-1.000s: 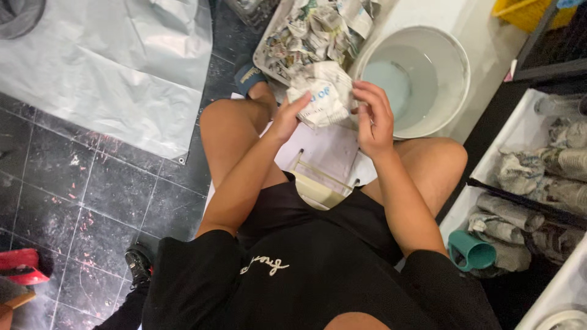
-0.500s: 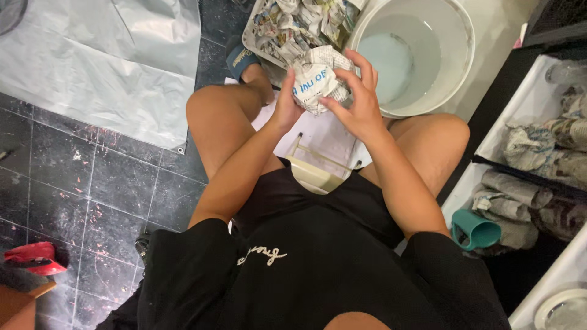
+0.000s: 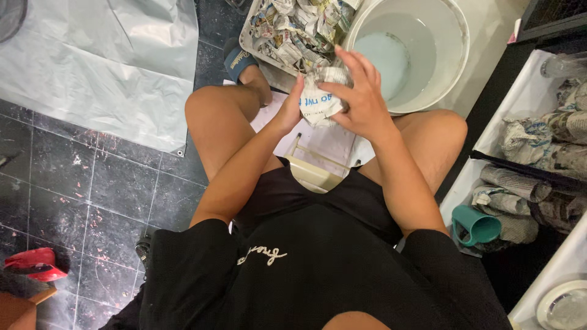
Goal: The person wraps individual cups with newspaper sheets, folds the paper around each cup, and places the wrapped items onto a nearby shelf. The person repeats this process for multiple cups.
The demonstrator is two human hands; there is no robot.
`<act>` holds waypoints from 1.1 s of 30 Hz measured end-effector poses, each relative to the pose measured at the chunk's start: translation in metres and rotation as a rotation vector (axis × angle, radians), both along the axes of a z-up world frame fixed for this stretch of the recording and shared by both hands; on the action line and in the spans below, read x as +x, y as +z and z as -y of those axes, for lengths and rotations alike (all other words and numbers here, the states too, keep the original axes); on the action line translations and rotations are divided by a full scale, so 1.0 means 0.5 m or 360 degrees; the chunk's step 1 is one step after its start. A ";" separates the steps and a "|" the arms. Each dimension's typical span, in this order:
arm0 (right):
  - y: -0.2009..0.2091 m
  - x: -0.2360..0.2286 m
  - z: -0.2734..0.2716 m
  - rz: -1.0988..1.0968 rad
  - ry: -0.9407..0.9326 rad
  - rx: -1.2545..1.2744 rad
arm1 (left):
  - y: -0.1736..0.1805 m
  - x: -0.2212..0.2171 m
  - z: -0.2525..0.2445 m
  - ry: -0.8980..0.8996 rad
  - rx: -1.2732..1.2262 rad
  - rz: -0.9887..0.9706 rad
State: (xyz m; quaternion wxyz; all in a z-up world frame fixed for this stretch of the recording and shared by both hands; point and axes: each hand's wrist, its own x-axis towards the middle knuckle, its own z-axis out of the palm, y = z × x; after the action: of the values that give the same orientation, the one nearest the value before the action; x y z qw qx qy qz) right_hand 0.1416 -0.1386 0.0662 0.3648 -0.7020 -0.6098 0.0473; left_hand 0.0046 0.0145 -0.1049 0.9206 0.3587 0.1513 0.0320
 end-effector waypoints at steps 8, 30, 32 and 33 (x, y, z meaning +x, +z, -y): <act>-0.053 0.019 0.020 -0.0629 -0.0296 0.0035 | -0.064 -0.021 0.022 -0.0660 0.0355 -0.0269; 0.070 0.046 0.063 -0.0369 -0.0109 0.0032 | 0.092 0.034 0.076 -0.0286 0.0523 -0.0196; 0.070 0.063 0.077 -0.0602 -0.0275 0.0099 | 0.095 0.055 0.085 -0.0360 0.0465 -0.0257; 0.067 0.076 0.097 -0.0711 -0.0367 0.0134 | 0.098 0.065 0.094 -0.0410 0.0496 -0.0258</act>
State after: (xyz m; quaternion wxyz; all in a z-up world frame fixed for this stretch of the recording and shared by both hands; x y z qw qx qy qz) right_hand 0.1796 -0.1870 0.0997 0.5223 -0.7233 -0.4315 0.1340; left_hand 0.0370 -0.0324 -0.0560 0.8352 0.5145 0.1711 -0.0918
